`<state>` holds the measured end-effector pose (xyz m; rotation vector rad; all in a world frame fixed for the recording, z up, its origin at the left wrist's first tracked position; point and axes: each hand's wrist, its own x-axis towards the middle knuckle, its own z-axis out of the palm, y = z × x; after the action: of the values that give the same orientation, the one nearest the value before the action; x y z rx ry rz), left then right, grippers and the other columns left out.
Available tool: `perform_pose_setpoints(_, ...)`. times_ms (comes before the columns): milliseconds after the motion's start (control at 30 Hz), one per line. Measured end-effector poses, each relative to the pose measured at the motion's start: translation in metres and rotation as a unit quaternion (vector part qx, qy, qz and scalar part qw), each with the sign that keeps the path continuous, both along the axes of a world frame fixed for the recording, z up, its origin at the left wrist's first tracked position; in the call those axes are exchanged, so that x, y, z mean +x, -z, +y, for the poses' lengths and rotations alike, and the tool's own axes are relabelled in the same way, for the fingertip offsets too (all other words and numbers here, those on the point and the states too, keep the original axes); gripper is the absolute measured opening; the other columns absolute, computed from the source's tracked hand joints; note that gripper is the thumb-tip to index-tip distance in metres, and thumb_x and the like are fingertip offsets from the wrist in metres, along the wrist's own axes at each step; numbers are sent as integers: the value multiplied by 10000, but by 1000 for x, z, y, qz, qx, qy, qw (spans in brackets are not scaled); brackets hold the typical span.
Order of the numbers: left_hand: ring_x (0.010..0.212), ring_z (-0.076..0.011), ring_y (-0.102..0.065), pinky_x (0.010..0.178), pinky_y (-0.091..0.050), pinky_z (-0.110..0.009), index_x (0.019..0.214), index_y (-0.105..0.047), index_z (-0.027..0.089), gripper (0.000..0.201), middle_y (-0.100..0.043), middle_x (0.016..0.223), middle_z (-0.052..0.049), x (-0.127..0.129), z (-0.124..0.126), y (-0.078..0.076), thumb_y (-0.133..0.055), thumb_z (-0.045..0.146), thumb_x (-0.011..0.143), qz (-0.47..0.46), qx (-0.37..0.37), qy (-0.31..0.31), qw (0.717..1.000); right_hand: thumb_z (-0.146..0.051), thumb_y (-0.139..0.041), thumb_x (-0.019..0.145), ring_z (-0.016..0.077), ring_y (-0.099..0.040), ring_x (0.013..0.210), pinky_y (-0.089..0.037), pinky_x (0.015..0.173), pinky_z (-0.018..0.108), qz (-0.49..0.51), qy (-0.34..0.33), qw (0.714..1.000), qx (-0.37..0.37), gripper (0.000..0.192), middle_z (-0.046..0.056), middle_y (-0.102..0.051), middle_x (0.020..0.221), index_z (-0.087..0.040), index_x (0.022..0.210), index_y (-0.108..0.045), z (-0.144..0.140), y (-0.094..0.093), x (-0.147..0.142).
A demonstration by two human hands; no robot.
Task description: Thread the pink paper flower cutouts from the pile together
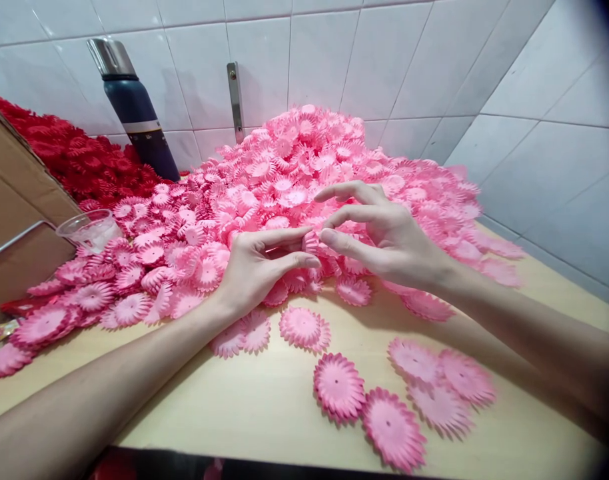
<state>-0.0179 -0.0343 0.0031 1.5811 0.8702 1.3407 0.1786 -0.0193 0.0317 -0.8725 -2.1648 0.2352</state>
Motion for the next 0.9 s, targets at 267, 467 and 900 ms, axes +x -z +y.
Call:
perform_pose_setpoints(267, 818, -221, -741, 765, -630, -326, 944, -780, 177, 361, -787, 876, -50, 0, 3, 3, -860, 179, 592, -13, -46, -8, 999, -368, -665, 839, 292, -493, 1238, -364, 1053, 569, 2, -61, 996, -62, 155, 53, -581, 1252, -240, 754, -681, 1, 3, 2)
perform_pose_setpoints(467, 797, -217, -746, 720, -640, -307, 901, -787, 189, 348, -787, 907, -54, 0, 3, 2, -865, 132, 566, -32, -72, 16, 997, -365, -670, 846, 264, -544, 1190, -397, 1039, 520, 42, -100, 988, -111, 150, 58, -608, 1215, -236, 772, -692, 5, 4, 4)
perform_pose_setpoints(900, 972, -237, -723, 834, -609, -298, 960, -778, 203, 301, -770, 1022, -66, -2, 6, 0, -832, 186, 664, -27, -87, 79, 993, -319, -638, 865, 263, -545, 1184, -420, 1023, 501, 30, -104, 986, -131, 108, 58, -610, 1211, -245, 837, -713, 3, 0, 4)
